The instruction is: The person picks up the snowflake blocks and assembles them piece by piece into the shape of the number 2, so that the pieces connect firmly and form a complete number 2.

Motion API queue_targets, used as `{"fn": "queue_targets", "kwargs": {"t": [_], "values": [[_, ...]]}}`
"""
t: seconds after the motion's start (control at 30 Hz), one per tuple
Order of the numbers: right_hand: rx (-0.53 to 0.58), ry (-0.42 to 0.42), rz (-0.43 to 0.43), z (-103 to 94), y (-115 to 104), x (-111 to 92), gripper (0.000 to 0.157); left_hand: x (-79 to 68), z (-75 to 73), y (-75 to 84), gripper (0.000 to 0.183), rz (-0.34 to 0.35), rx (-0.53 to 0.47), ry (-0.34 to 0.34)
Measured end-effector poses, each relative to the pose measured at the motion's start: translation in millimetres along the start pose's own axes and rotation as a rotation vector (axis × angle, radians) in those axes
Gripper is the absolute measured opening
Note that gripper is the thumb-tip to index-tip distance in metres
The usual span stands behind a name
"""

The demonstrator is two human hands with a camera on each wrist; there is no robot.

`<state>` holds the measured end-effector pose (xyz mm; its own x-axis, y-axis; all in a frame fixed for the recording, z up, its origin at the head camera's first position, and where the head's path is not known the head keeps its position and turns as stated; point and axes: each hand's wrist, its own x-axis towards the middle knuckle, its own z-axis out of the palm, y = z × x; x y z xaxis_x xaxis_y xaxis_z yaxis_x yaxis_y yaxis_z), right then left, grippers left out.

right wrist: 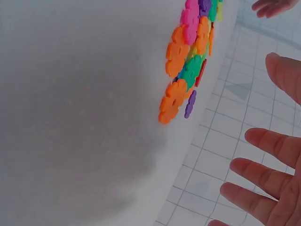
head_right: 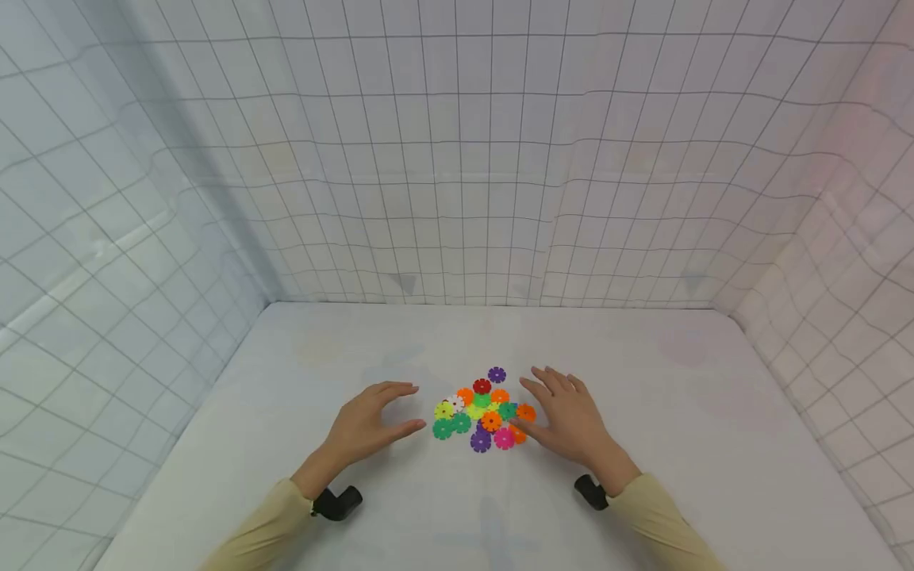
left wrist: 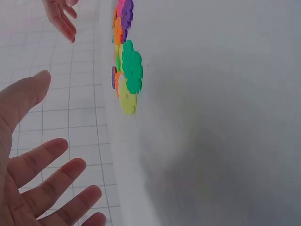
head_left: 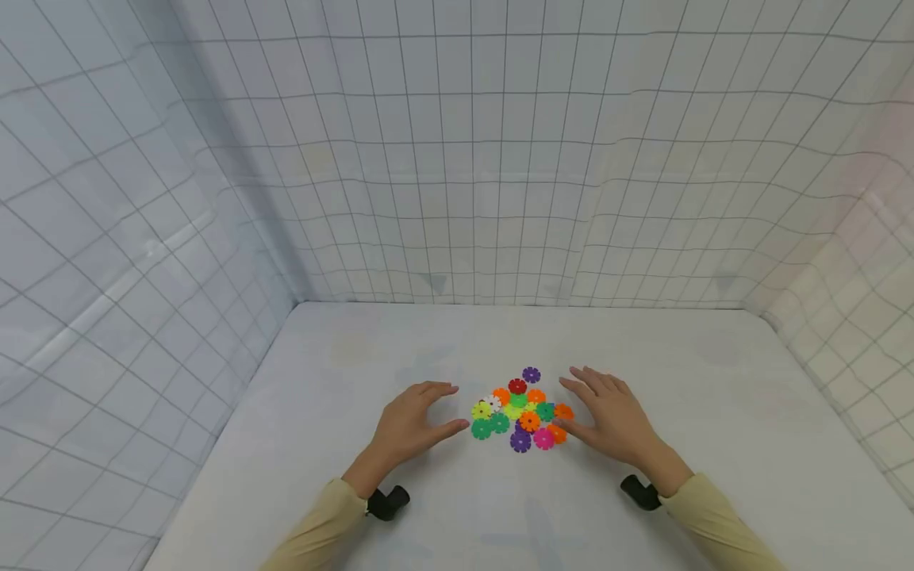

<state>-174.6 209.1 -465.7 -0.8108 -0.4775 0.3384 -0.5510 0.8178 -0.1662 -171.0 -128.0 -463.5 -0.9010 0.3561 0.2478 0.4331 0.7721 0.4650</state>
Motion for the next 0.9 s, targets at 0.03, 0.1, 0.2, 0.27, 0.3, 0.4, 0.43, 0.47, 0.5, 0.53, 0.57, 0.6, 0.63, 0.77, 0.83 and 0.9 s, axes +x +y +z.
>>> {"fn": "queue_targets", "kwargs": {"t": [0.03,0.1,0.2,0.27,0.3,0.4,0.43,0.47,0.5,0.53,0.57,0.6,0.63,0.77,0.83,0.9], "values": [[0.012,0.003,0.002,2.3,-1,0,0.063,0.7,2.8,1.4,0.055,-0.022,-0.036,-0.001],[0.034,0.013,0.002,7.9,-2,1,0.058,2.0,9.5,2.6,0.05,-0.064,-0.104,-0.006],[0.078,0.032,-0.016,18.1,-4,2,0.052,3.8,20.1,3.6,0.045,-0.139,-0.191,-0.014],[0.111,0.032,-0.025,24.1,-7,3,0.048,4.8,26.9,4.4,0.042,-0.183,-0.235,-0.019],[0.128,0.028,-0.024,26.4,-9,4,0.047,5.2,29.6,5.5,0.04,-0.2,-0.25,-0.02],[0.154,-0.004,-0.01,30.9,-14,7,0.042,6.1,35.8,10.1,0.035,-0.248,-0.266,-0.034],[0.162,-0.022,-0.001,32.0,-15,9,0.042,6.4,37.3,11.5,0.033,-0.258,-0.265,-0.034],[0.162,-0.038,0.001,33.0,-17,10,0.042,6.5,39.3,12.3,0.033,-0.266,-0.254,-0.034],[0.164,-0.057,0.008,33.4,-18,12,0.043,6.7,41.3,13.0,0.033,-0.274,-0.243,-0.032],[0.163,-0.078,0.014,34.1,-20,13,0.043,6.7,43.7,13.6,0.033,-0.283,-0.227,-0.028],[0.164,-0.098,0.021,34.8,-22,15,0.044,6.7,46.0,14.0,0.033,-0.29,-0.211,-0.023],[0.165,-0.114,0.028,35.3,-23,16,0.044,6.7,48.6,14.1,0.034,-0.297,-0.192,-0.017],[0.161,-0.129,0.038,35.9,-25,17,0.044,6.7,50.9,14.4,0.035,-0.303,-0.171,-0.011],[0.151,-0.138,0.069,37.3,-29,21,0.036,7.3,54.8,18.2,0.038,-0.301,-0.108,0.006],[0.155,-0.129,0.077,37.5,-30,23,0.032,7.6,54.8,20.0,0.038,-0.291,-0.092,0.012],[0.168,-0.111,0.081,37.6,-31,24,0.029,7.8,54.6,21.3,0.036,-0.287,-0.091,0.017]]}}
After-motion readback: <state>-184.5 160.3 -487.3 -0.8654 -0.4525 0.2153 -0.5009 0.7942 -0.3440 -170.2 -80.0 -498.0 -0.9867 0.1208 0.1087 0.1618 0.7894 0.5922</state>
